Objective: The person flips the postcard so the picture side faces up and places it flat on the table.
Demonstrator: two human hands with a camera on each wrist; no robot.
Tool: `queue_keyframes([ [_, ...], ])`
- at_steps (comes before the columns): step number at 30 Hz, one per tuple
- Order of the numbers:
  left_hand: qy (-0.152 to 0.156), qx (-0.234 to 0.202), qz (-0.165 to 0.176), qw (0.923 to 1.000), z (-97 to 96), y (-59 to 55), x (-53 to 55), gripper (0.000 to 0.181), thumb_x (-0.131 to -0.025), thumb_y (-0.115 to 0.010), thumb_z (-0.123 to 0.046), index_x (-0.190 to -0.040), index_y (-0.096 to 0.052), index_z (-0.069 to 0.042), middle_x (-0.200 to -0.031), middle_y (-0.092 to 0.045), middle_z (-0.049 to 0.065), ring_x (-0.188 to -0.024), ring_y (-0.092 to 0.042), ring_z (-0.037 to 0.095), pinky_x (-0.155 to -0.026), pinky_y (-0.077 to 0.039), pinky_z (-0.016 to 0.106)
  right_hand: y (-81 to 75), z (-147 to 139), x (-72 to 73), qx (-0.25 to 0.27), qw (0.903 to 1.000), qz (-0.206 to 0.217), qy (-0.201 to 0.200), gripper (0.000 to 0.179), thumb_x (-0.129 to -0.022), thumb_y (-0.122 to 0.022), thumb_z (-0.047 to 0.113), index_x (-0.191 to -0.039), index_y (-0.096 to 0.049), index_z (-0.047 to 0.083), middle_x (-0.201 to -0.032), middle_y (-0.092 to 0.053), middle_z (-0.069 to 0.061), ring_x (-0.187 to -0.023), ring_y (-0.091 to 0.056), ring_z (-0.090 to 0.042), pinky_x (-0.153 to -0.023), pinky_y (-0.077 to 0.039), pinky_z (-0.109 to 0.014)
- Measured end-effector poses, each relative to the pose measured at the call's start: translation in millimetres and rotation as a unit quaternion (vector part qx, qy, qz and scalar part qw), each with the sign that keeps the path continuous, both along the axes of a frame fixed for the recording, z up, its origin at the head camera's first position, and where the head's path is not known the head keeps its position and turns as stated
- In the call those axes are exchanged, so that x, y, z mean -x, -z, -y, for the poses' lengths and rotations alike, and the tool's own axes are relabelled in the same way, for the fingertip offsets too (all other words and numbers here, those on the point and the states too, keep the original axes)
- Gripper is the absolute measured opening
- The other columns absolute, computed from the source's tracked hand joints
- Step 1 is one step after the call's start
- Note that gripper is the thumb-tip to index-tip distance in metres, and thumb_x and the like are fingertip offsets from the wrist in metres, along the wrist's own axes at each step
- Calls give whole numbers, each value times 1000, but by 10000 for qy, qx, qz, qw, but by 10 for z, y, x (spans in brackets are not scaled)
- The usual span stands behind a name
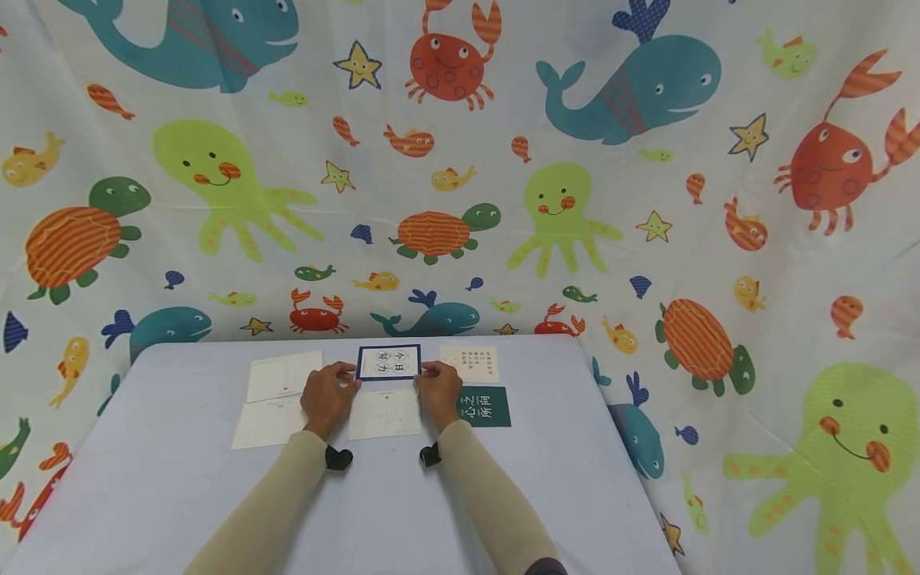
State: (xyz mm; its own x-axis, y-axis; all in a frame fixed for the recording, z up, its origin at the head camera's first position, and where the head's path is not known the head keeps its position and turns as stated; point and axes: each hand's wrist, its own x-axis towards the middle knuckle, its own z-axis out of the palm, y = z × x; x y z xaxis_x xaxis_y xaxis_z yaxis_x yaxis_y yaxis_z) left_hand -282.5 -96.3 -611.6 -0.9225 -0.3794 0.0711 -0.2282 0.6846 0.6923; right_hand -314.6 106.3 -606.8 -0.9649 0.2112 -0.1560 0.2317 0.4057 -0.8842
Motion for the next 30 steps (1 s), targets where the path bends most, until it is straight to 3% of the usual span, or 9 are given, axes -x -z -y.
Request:
queue_keyframes([
  [4,37,-20,-33,10000,2,-26,-21,31,-95,-81,-21,-125,-76,-12,-112,-80,11,-101,-61,30,-84,-48,45,-20,-2,-22,230,9996,143,-9,26,-97,-77,14,-123,-77,16,-109,-74,-3,-91,-73,-18,-80,-61,-31],
  [10,20,-176,-112,9998,-6,-36,-85,31,-94,-81,-18,-124,-76,-13,-112,-81,9,-100,-60,29,-80,-43,41,-36,-17,-75,275,9994,212,-24,31,-95,-79,15,-125,-76,17,-113,-74,-4,-91,-73,-17,-78,-61,-30],
  [30,136,-400,-387,9984,-8,-74,-503,37,-87,-85,-13,-123,-76,-13,-117,-80,11,-105,-62,33,-82,-44,44,-91,-114,-466,120,9994,313,-11,36,-88,-83,7,-122,-75,17,-118,-73,-7,-83,-70,-16,-67,-60,-28],
])
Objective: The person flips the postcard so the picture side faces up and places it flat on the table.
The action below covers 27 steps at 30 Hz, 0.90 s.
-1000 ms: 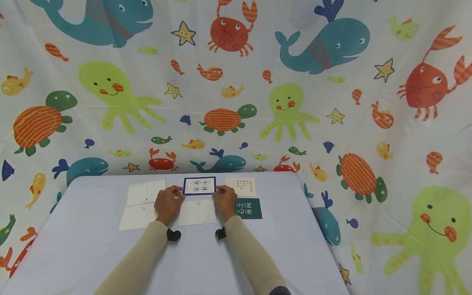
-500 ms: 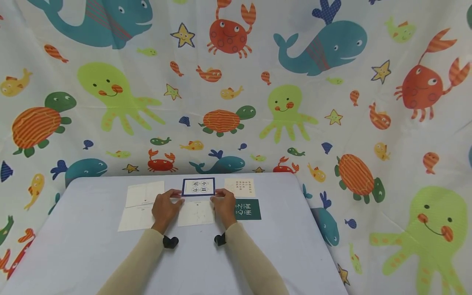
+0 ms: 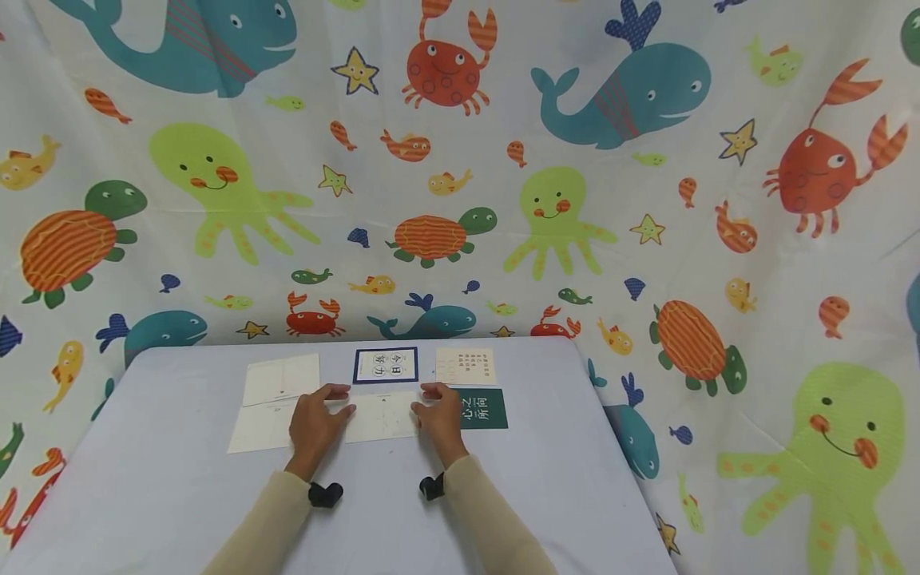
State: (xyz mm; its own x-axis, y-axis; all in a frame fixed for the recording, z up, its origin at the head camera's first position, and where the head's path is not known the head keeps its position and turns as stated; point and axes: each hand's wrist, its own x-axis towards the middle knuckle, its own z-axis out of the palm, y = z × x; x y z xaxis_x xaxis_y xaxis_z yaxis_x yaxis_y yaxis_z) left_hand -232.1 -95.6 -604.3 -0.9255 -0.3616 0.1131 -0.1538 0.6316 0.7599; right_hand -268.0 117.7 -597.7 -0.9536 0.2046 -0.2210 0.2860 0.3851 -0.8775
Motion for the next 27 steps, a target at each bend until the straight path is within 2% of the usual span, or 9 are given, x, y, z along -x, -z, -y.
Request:
queue_keyframes([
  [9,-263,52,7,9996,41,79,-174,38,-83,-87,-13,-120,-78,-15,-116,-81,10,-99,-61,32,-75,-44,42,2,-56,-159,200,9998,74,-5,37,-87,-82,4,-122,-75,14,-118,-73,-8,-78,-70,-17,-66,-59,-29],
  [13,-229,14,-14,9997,50,91,-227,38,-83,-87,-11,-120,-78,-14,-115,-81,11,-100,-62,33,-76,-44,42,31,-48,-205,110,9998,133,-54,37,-86,-83,3,-121,-75,12,-114,-74,-8,-75,-69,-16,-64,-59,-28],
  [17,-145,-40,117,9998,43,102,-249,38,-83,-86,-12,-120,-78,-14,-115,-81,10,-100,-61,32,-76,-43,41,54,-20,-240,72,9998,155,-50,37,-86,-82,2,-121,-74,9,-108,-74,-8,-76,-69,-16,-62,-59,-28],
  [22,-93,-64,233,9997,34,118,-259,38,-84,-86,-12,-120,-77,-15,-115,-82,9,-102,-61,31,-77,-44,42,37,4,-280,61,9999,153,-31,37,-88,-82,3,-123,-74,7,-111,-73,-9,-75,-68,-17,-63,-59,-28],
  [27,-44,-168,252,9995,26,99,-264,38,-84,-85,-10,-121,-76,-13,-116,-82,10,-111,-65,35,-85,-47,47,-9,56,-307,32,9997,218,-53,32,-87,-81,2,-118,-75,5,-110,-72,-11,-73,-68,-17,-60,-58,-27],
])
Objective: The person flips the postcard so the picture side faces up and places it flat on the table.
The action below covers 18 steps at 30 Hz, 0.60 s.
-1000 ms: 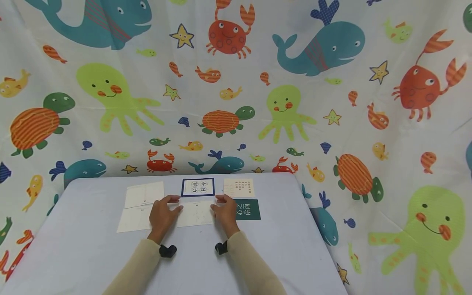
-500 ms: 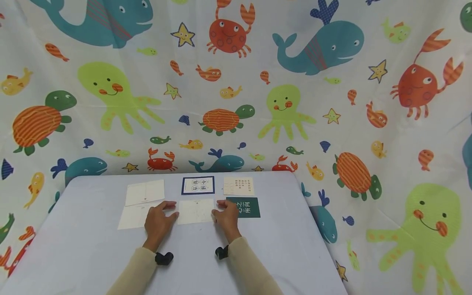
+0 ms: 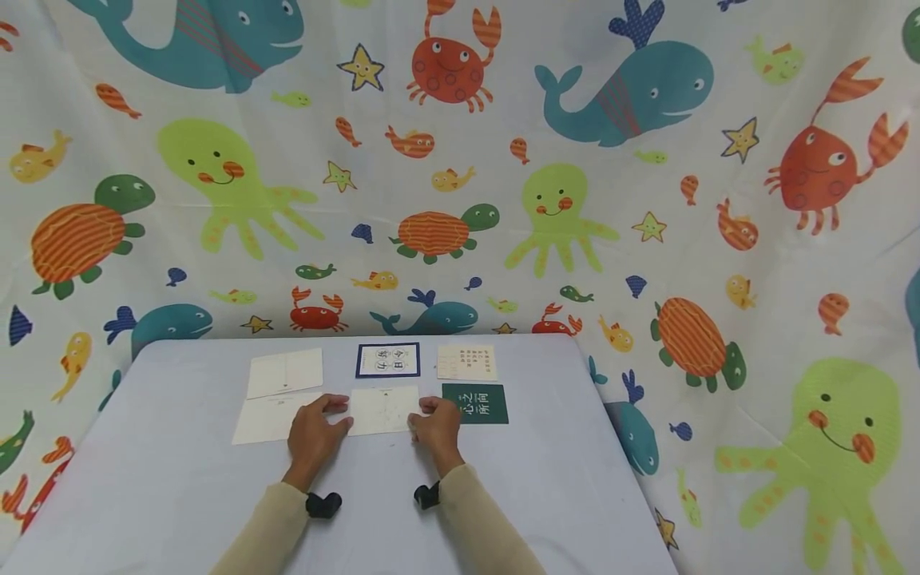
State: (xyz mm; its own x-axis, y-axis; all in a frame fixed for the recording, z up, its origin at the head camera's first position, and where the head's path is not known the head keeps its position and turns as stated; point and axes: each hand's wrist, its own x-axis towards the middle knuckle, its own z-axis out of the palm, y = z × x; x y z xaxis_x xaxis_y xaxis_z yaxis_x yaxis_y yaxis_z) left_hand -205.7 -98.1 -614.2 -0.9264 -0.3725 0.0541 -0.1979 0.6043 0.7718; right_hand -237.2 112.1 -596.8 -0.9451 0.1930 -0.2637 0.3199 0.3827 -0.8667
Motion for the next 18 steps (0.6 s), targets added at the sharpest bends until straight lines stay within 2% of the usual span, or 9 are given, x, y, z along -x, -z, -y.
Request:
queue_keyframes([
  [12,-9,-468,109,9988,-39,-46,26,35,-87,-83,-10,-121,-75,-11,-117,-81,13,-130,-63,42,-106,-44,57,23,40,14,143,9999,20,42,28,-89,-78,-1,-116,-75,4,-106,-72,-11,-68,-68,-16,-57,-57,-24],
  [18,-87,-532,131,9985,-43,-34,31,34,-88,-81,-11,-122,-76,-10,-118,-81,13,-132,-62,41,-108,-43,57,27,36,15,249,9997,-42,62,23,-90,-77,0,-112,-75,5,-102,-73,-9,-69,-68,-15,-56,-57,-25],
])
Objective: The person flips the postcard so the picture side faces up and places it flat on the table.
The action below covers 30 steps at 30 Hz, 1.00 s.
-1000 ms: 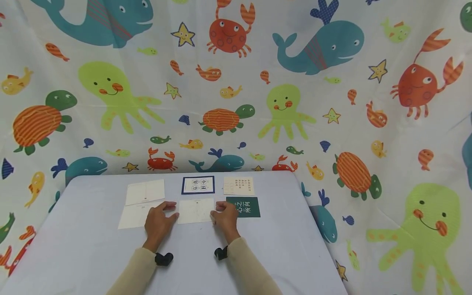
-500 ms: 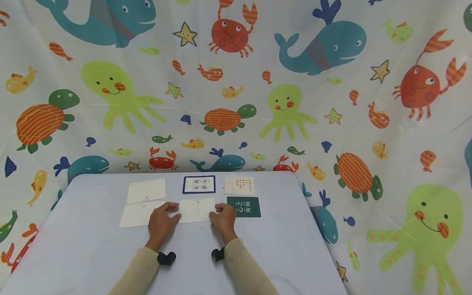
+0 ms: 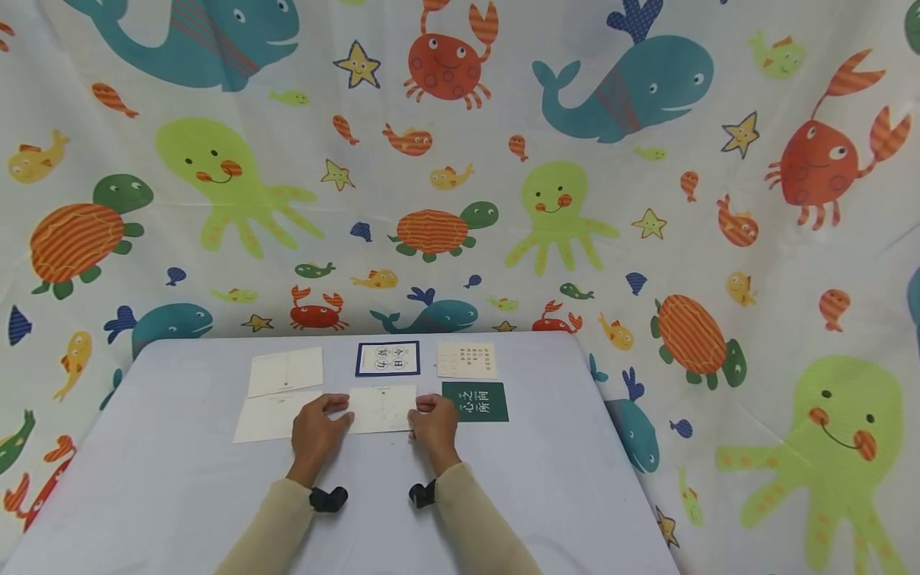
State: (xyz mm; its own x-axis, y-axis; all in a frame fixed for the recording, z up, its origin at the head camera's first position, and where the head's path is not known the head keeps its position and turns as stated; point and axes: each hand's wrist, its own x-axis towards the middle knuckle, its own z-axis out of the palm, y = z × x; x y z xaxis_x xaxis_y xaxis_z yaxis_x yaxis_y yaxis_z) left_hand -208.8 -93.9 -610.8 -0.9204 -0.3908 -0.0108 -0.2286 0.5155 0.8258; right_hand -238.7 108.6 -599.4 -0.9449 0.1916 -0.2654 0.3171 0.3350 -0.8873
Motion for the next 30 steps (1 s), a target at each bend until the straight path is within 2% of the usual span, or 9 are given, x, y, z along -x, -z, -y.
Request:
queue_keyframes([
  [5,-14,-24,4,10000,-10,0,-9,33,-89,-80,-11,-122,-76,-10,-118,-80,13,-133,-61,41,-109,-42,58,8,-8,8,15,9999,-127,40,21,-91,-76,2,-111,-74,8,-98,-76,-7,-68,-69,-15,-56,-56,-26],
  [11,28,-95,49,9999,-21,-8,-17,34,-91,-79,-10,-125,-74,-9,-121,-79,15,-135,-60,40,-112,-42,58,32,-41,18,9,9994,-272,202,15,-92,-78,6,-106,-77,12,-91,-79,-2,-76,-71,-14,-63,-55,-28],
  [15,59,-101,63,9999,-18,-17,-21,34,-92,-78,-10,-126,-74,-8,-122,-79,16,-136,-60,41,-113,-41,59,66,-72,34,454,9985,-147,251,14,-93,-78,9,-106,-77,14,-92,-79,-2,-79,-72,-15,-66,-58,-29],
  [21,34,-29,-20,10000,4,-14,-18,33,-91,-79,-9,-124,-75,-8,-120,-80,15,-134,-61,41,-111,-42,59,120,-141,59,1186,9924,3,331,19,-92,-78,8,-111,-78,12,-101,-81,-5,-81,-73,-16,-64,-58,-27],
  [26,14,-30,-59,10000,30,-6,-21,29,-91,-79,-10,-121,-77,-10,-116,-81,14,-130,-64,39,-108,-44,57,117,-177,55,1476,9884,35,349,19,-93,-78,7,-111,-78,11,-102,-82,-6,-79,-72,-15,-63,-57,-25],
  [30,57,-26,-90,9999,46,-10,-23,27,-93,-77,-11,-120,-78,-11,-113,-82,11,-118,-69,36,-99,-47,52,80,-185,44,1558,9874,6,279,20,-94,-77,8,-113,-78,11,-104,-82,-6,-77,-71,-15,-64,-57,-25],
])
